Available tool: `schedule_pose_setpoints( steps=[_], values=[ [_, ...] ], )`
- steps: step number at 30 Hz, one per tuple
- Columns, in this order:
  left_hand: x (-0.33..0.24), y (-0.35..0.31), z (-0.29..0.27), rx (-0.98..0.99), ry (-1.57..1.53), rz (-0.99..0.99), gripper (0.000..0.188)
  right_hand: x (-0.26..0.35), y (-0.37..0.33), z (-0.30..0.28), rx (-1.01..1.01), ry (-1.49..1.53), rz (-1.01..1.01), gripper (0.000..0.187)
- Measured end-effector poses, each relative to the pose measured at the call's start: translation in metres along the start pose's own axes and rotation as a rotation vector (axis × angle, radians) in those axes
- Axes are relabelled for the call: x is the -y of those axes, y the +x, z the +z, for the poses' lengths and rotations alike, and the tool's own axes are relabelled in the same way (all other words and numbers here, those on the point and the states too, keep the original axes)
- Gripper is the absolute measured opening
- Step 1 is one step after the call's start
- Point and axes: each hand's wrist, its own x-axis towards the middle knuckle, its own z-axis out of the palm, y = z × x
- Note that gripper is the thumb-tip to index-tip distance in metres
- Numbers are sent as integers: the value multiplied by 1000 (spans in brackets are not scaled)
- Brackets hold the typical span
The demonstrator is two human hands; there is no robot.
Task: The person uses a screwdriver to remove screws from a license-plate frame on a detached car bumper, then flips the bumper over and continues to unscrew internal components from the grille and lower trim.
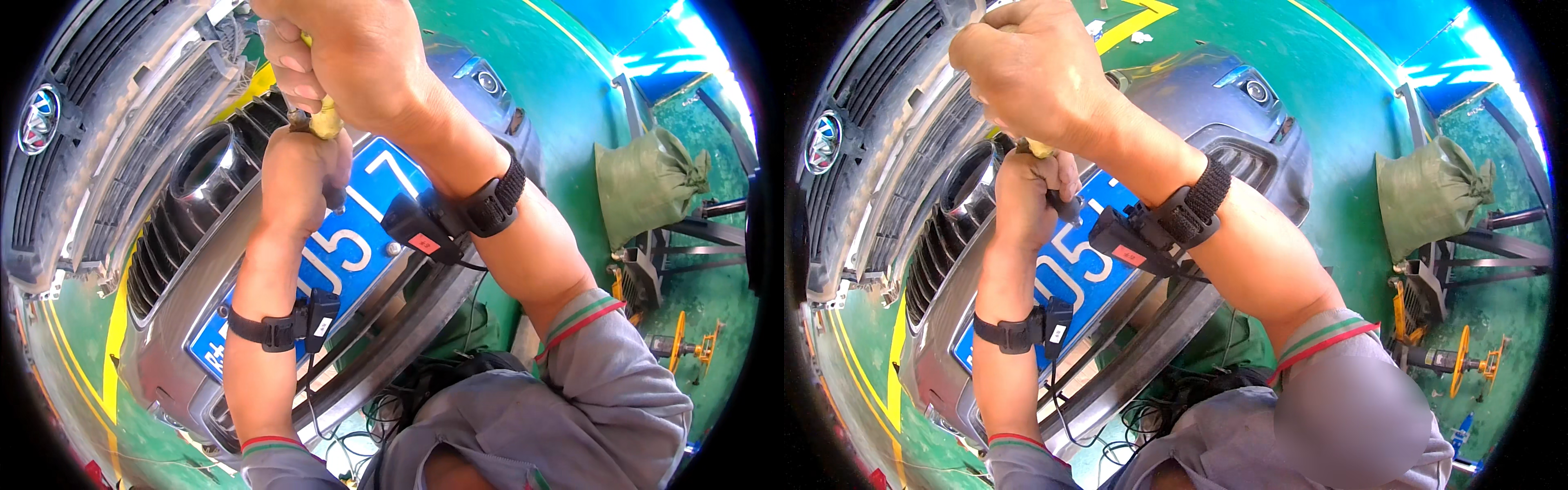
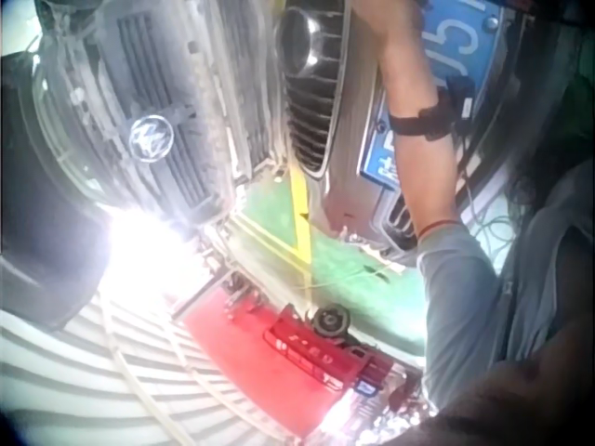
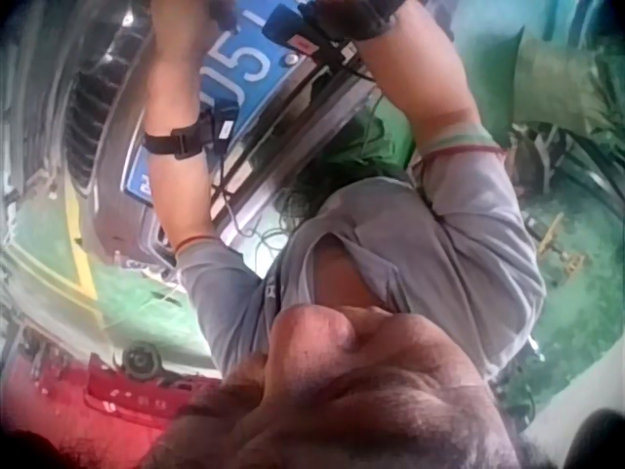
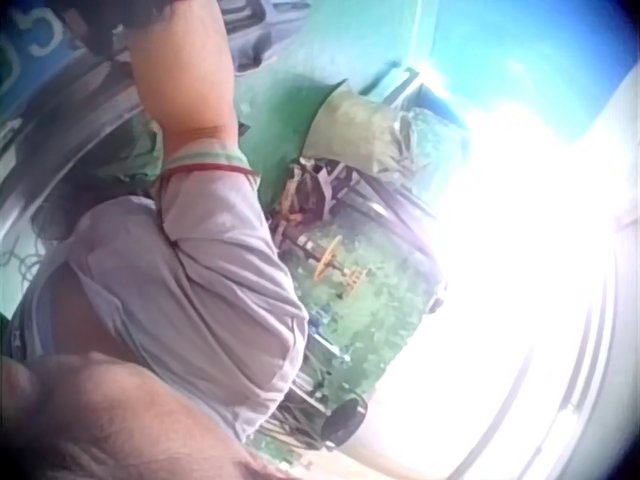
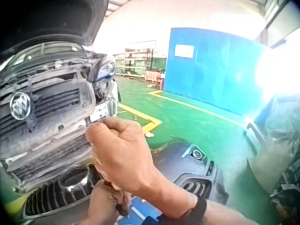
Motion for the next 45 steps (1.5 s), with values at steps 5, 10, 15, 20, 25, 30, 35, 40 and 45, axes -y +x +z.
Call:
schedule_pose_setpoints(
  steps=[5, 10, 15, 20, 25, 30, 35, 40, 45],
  values=[
    [-1, 1, -2, 52, -24, -25, 4, 8, -7, 1, -40, -96, 48, 19],
    [3, 0, 2, 32, -57, 3, 9, 10, -4, 6, 25, -150, 56, 22],
    [4, -1, 2, 9, -51, 27, 17, 11, -7, -3, 119, -51, 41, 25],
    [2, 0, 0, 38, -70, -13, 5, 13, -8, 0, 74, -111, 59, 27],
    [4, -2, 4, -3, -31, 34, 18, 7, -5, -6, 155, -66, 3, 28],
    [5, -4, 0, 29, -40, 10, 3, 14, -3, -1, 239, -10, 134, 29],
    [-1, -11, 16, -33, -1, 36, 9, 12, 11, -24, 547, 101, 170, 30],
    [4, -9, 16, -95, -135, 172, 12, 18, 7, -8, 560, 136, 285, 21],
    [-3, -11, 34, -210, -131, 20, 15, 12, -28, 22, -148, -703, -404, 23]
  ],
)
